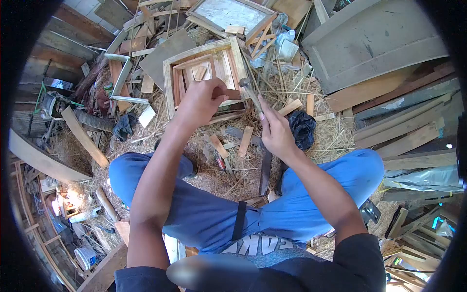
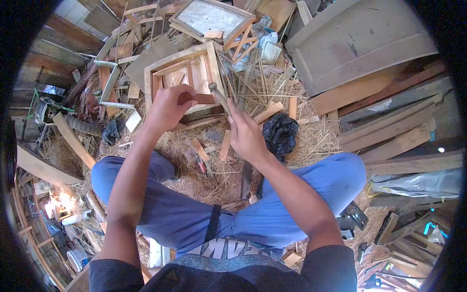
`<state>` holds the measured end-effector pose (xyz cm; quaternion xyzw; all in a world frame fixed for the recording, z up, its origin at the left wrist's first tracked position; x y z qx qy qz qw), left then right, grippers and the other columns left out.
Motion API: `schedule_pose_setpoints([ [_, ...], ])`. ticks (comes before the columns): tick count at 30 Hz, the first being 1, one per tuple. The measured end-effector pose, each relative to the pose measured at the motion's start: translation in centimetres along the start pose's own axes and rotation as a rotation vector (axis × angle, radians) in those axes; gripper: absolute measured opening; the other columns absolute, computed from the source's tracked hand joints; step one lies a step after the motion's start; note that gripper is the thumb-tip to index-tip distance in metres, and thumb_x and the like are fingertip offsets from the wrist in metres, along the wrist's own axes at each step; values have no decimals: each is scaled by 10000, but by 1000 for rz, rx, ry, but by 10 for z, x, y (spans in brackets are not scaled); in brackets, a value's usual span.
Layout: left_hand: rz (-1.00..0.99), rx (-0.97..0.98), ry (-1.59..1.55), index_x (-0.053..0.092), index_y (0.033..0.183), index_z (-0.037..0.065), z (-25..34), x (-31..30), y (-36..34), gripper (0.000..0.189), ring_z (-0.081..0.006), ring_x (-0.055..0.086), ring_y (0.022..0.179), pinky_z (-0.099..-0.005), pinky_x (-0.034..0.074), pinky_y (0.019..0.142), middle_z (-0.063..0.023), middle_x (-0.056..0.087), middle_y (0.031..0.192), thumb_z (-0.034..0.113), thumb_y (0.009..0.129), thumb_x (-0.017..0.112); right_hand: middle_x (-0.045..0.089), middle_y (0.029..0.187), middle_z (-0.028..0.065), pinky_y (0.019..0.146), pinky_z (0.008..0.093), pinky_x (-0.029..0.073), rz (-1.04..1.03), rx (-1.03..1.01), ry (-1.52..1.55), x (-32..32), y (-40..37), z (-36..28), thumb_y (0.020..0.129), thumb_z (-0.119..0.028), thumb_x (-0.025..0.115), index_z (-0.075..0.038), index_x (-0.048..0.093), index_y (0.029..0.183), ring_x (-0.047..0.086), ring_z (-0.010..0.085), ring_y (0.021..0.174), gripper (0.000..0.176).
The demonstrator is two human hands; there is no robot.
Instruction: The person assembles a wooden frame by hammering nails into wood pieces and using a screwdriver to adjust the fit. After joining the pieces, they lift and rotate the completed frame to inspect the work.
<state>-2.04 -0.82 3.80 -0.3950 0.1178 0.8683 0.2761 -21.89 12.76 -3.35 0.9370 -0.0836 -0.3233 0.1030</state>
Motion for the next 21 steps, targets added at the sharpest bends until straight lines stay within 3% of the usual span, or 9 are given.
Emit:
schedule_pose_setpoints([
  [3,-1,-13,2,706,1039,-25,4,-1,-2,212,-225,758,818,-324,583,761,-152,762,890,72,869,786,677,1015,299,851,513,535,-135,74,-55,6,-3,13,988,-44,534,19,459,1491,663,479,924,512],
  [11,24,27,-52,703,1027,-37,-4,7,-1,198,-209,760,817,-324,586,751,-151,760,874,85,889,775,676,1038,297,838,520,538,-60,19,-26,3,-5,-1,976,-48,533,15,467,1487,670,471,913,519],
  [13,106,60,-110,699,1004,-26,-1,10,1,186,-210,752,788,-330,582,731,-143,757,861,98,889,777,675,1040,300,843,524,537,-51,11,-35,4,-7,2,983,-53,530,16,469,1484,669,476,914,510],
  [16,138,67,-66,686,999,0,8,13,3,187,-221,736,748,-342,573,699,-138,750,847,120,891,780,661,1110,351,898,498,516,-96,171,-47,2,-6,5,978,5,508,4,443,1504,651,506,1026,530],
  [19,195,104,-72,669,1008,22,8,16,4,202,-230,719,718,-350,563,677,-136,736,822,140,892,785,659,1098,358,882,510,516,-104,227,-22,-2,-3,3,973,10,506,13,453,1492,645,518,1019,522],
  [21,183,102,-64,661,1010,26,11,16,4,209,-237,724,725,-352,564,675,-136,732,816,144,892,786,667,987,311,831,541,526,-28,113,-28,3,-5,8,997,-71,525,12,480,1474,662,486,911,487],
])
Point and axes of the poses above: each hand's wrist, its own y-axis towards the middle knuckle, its own x-axis out of the palm, z = x × y, the point moved 1 cm from there along y, towards the middle knuckle
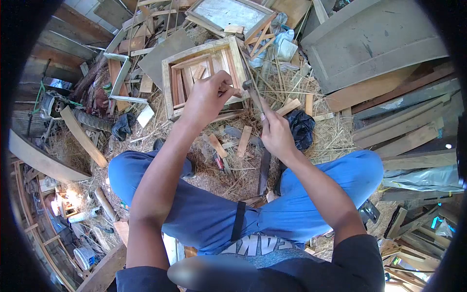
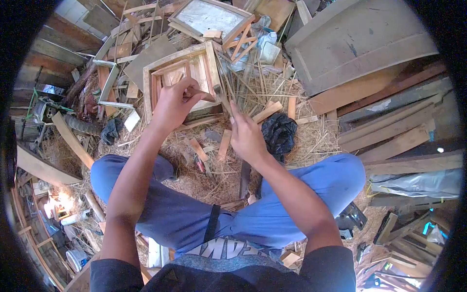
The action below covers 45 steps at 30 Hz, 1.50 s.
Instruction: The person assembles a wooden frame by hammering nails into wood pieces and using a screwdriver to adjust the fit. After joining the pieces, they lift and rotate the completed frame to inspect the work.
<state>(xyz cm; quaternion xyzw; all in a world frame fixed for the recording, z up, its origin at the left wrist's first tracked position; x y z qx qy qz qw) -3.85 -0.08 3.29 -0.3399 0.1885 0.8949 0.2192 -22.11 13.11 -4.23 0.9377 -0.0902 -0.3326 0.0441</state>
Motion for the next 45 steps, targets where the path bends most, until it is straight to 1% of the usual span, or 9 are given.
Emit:
schedule_pose_setpoints([
  [16,-56,68,27,525,1006,4,5,8,13,240,-431,695,826,-503,536,698,-220,694,856,84,898,724,668,1019,329,842,491,525,6,23,52,-7,1,-7,975,-1,509,0,448,1503,672,479,928,532],
  [20,-21,101,74,497,981,24,1,11,12,248,-372,735,804,-426,553,665,-183,680,799,78,915,730,671,970,315,817,479,531,-4,9,-57,-3,-4,3,976,2,509,-10,435,1518,681,465,892,547],
  [25,-36,61,36,490,1010,11,-1,11,10,252,-453,674,812,-513,519,689,-225,672,832,83,909,710,657,1051,346,805,551,551,-118,94,-46,-9,2,0,934,-16,558,-23,392,1541,670,508,914,630],
  [28,-33,44,64,478,987,25,3,9,9,239,-388,736,839,-446,555,671,-199,696,833,64,929,707,658,1008,356,803,563,555,126,-158,53,-9,0,-4,918,-29,574,-20,394,1540,674,519,887,647],
  [30,-50,37,67,476,988,26,3,8,8,240,-389,736,841,-447,558,674,-199,701,842,66,931,706,660,1012,350,791,563,556,-188,118,-167,-6,0,5,921,-29,563,-25,401,1537,676,509,877,637],
  [37,-59,31,60,472,1008,27,-2,9,7,251,-391,743,870,-449,568,692,-189,711,849,81,933,706,660,1082,344,784,562,563,-114,108,-117,-10,2,1,899,-21,572,-30,428,1517,677,516,894,634],
  [39,-64,22,63,474,1014,28,-4,9,8,259,-391,744,877,-444,571,700,-194,710,853,84,929,712,665,1091,329,794,570,566,89,-131,10,-13,1,-5,885,-23,591,-36,427,1517,677,523,911,653],
  [43,-37,50,45,494,1000,9,-5,12,6,254,-422,696,785,-501,531,668,-217,695,824,108,920,714,669,1096,315,802,574,565,-215,131,-276,-9,0,5,889,-41,590,-60,412,1534,682,513,920,669],
  [45,-18,39,-2,500,1010,8,-2,12,6,261,-399,706,792,-481,540,676,-214,700,833,121,924,719,683,901,290,741,553,559,-192,110,-315,-11,2,0,928,-10,552,-33,436,1513,685,482,815,597],
])
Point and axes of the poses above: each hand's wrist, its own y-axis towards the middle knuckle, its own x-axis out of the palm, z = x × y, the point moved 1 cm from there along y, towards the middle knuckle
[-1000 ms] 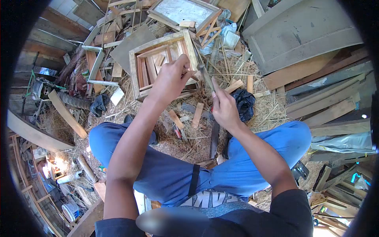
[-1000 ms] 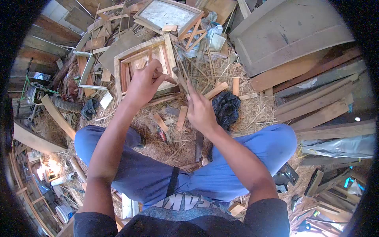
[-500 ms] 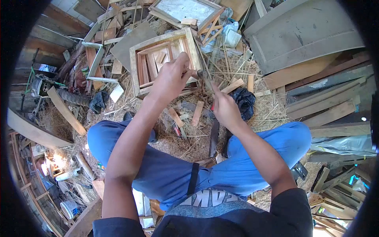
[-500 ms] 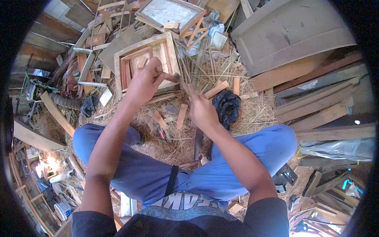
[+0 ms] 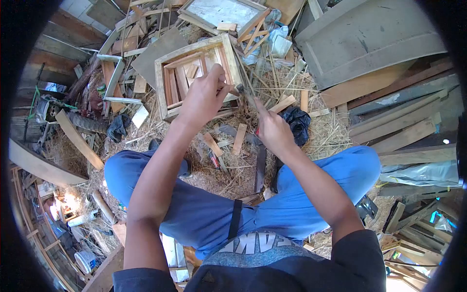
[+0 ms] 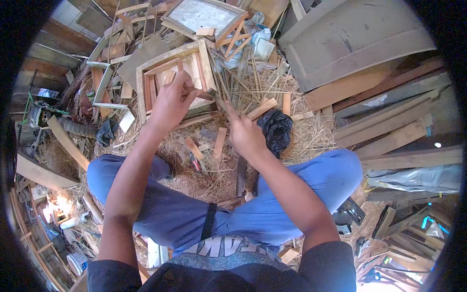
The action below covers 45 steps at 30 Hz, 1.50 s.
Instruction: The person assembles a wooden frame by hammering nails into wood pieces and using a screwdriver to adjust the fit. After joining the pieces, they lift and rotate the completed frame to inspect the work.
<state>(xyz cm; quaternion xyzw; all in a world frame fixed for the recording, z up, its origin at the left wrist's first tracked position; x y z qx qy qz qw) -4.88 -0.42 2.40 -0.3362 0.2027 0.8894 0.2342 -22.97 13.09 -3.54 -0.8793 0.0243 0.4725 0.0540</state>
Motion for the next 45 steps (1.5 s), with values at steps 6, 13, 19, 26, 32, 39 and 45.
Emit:
schedule_pose_setpoints([
  [6,72,-142,-247,534,1023,-7,-18,22,3,278,-195,721,809,-338,545,692,-132,701,820,189,970,724,690,928,309,738,568,557,5,-5,46,1,1,2,941,-30,536,-30,437,1507,691,488,829,575],
  [13,73,-202,-515,541,1006,-10,-27,36,-1,260,-79,614,741,-261,489,656,-64,667,796,208,1014,681,687,928,292,750,556,573,-43,12,-115,-11,-3,-9,904,-10,536,-49,412,1532,705,477,826,642],
  [19,65,-129,-457,534,1010,-12,-27,41,-8,243,-77,607,716,-270,486,629,-78,685,808,190,1018,669,681,918,307,764,550,576,5,27,-185,-13,4,-9,875,-4,547,-90,406,1549,715,466,823,694],
  [26,0,-204,-399,521,1026,-9,-24,31,-5,205,-102,682,827,-283,529,718,-89,698,834,161,1033,636,669,1021,320,838,543,530,194,63,153,-6,9,11,962,-89,577,-66,512,1460,662,497,927,504],
  [32,-24,-151,-551,491,1076,-10,-32,34,-2,160,-164,725,886,-322,561,786,-118,711,907,127,1055,571,645,1186,244,906,528,513,173,1,162,-7,9,22,933,-55,594,-59,573,1329,629,476,1053,397],
  [39,-14,-103,-513,460,1089,-8,-23,32,1,74,-229,743,846,-363,575,765,-151,701,909,52,1059,492,649,1127,197,864,513,531,194,-64,103,-23,9,11,924,-4,568,-126,534,1445,649,439,1027,536],
  [45,-29,-95,-508,427,1101,-13,-20,33,2,80,-230,735,827,-372,582,748,-139,665,890,19,1048,478,662,1131,178,808,489,555,165,-87,32,-27,9,11,920,-6,586,-225,526,1492,668,415,979,616],
])
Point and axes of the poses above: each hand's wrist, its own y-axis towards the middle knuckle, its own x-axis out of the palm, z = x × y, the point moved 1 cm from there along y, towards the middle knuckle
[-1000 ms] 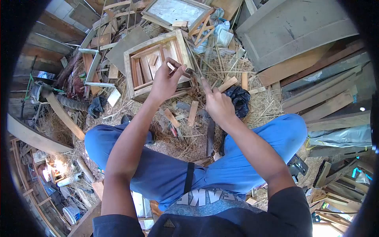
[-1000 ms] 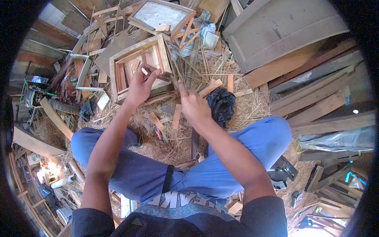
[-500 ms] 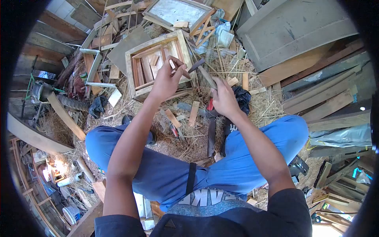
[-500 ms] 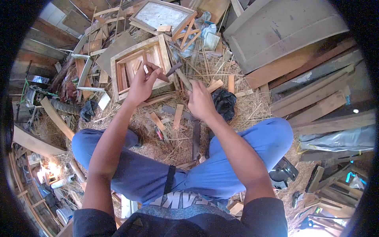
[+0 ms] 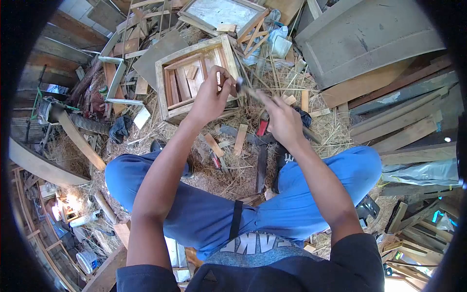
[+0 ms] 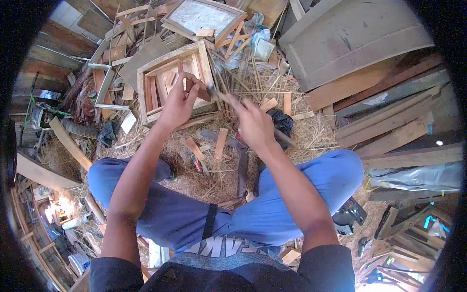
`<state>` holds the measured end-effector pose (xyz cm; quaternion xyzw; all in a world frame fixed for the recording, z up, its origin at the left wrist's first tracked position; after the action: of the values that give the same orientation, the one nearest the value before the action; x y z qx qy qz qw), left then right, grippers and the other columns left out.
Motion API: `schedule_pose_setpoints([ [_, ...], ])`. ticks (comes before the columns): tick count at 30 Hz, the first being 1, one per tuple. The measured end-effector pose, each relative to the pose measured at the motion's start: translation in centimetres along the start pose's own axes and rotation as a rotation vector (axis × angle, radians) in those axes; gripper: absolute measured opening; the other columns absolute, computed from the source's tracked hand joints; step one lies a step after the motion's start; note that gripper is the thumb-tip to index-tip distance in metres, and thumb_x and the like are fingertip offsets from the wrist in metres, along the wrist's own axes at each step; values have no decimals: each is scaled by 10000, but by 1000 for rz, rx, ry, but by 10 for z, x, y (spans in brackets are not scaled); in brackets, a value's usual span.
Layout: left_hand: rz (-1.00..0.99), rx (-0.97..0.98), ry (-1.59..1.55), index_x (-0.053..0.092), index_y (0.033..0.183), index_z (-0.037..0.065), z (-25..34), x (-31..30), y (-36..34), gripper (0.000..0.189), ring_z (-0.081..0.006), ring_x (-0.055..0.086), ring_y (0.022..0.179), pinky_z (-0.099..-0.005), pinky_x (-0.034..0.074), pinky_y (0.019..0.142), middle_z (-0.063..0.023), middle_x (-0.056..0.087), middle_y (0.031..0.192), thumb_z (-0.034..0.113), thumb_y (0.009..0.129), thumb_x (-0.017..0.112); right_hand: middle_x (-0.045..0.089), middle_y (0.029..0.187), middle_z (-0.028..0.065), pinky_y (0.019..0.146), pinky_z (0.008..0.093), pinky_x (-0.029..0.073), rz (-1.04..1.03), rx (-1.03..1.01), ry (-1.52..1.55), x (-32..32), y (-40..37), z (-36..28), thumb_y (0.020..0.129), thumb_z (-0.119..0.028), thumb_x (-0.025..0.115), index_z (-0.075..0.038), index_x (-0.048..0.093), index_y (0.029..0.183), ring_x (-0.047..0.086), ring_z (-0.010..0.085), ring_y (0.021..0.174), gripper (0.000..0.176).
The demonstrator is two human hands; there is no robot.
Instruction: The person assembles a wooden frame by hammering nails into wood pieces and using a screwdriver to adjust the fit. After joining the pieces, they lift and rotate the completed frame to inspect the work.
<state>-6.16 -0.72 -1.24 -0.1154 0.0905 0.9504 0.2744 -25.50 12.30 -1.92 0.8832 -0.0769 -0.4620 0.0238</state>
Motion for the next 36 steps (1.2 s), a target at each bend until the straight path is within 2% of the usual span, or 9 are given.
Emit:
schedule_pose_setpoints([
  [6,21,7,-53,429,1126,-2,-4,0,1,108,-230,732,814,-367,570,717,-139,662,920,19,1041,491,665,1053,169,797,483,549,-140,10,-133,-6,4,0,910,17,594,-239,537,1486,664,412,918,633],
  [11,93,12,81,458,1128,5,-4,-6,0,125,-256,714,839,-365,525,672,-140,636,925,40,1031,529,668,1034,162,788,468,547,70,-79,125,2,0,4,912,10,606,-237,592,1438,666,390,899,581],
  [14,122,30,120,482,1110,0,-8,-7,1,126,-266,685,856,-364,504,664,-145,620,932,51,1021,555,662,1027,161,788,459,545,-85,-19,-17,8,-2,13,908,34,601,-234,582,1449,657,384,879,604],
  [21,153,10,92,508,1104,-2,-13,-9,1,131,-244,647,849,-365,491,683,-153,610,946,57,1010,576,672,1061,164,834,475,550,65,-74,178,3,-1,3,903,41,597,-229,589,1438,662,401,928,599],
  [23,150,-1,95,509,1102,-2,-15,-10,1,129,-240,647,850,-364,493,687,-152,612,950,59,1010,576,668,1065,184,840,474,548,-100,-18,-3,10,0,15,904,47,591,-226,588,1440,662,402,925,602],
  [27,156,9,80,508,1101,-2,-14,-11,3,126,-230,637,835,-365,495,686,-148,614,958,61,1012,573,669,1076,189,844,475,548,-103,-6,-9,4,2,8,899,53,588,-219,583,1445,664,404,936,610],
  [29,162,-6,74,508,1101,-1,-12,-12,2,124,-228,635,823,-362,496,684,-146,615,955,62,1013,570,667,1073,201,826,476,547,37,-42,232,2,1,2,901,41,595,-218,579,1448,665,409,948,605],
  [32,160,-28,54,508,1100,-1,-15,-11,2,123,-229,638,803,-358,497,683,-145,616,943,65,1014,566,664,1072,210,809,471,548,-83,-8,-49,5,-1,7,902,34,599,-214,577,1451,663,408,940,603],
  [36,175,-15,99,505,1094,-1,-17,-13,5,124,-236,643,773,-354,499,683,-147,617,911,68,1012,568,663,1072,220,816,483,544,-61,27,4,7,0,9,901,26,601,-219,574,1453,663,416,944,605],
])
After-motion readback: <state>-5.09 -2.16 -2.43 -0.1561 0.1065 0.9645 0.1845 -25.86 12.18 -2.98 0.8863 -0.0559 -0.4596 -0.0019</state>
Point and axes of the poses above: each hand's wrist, its own y-axis towards the middle knuckle, its own x-axis out of the palm, z = x × y, the point moved 1 cm from there along y, towards the middle knuckle
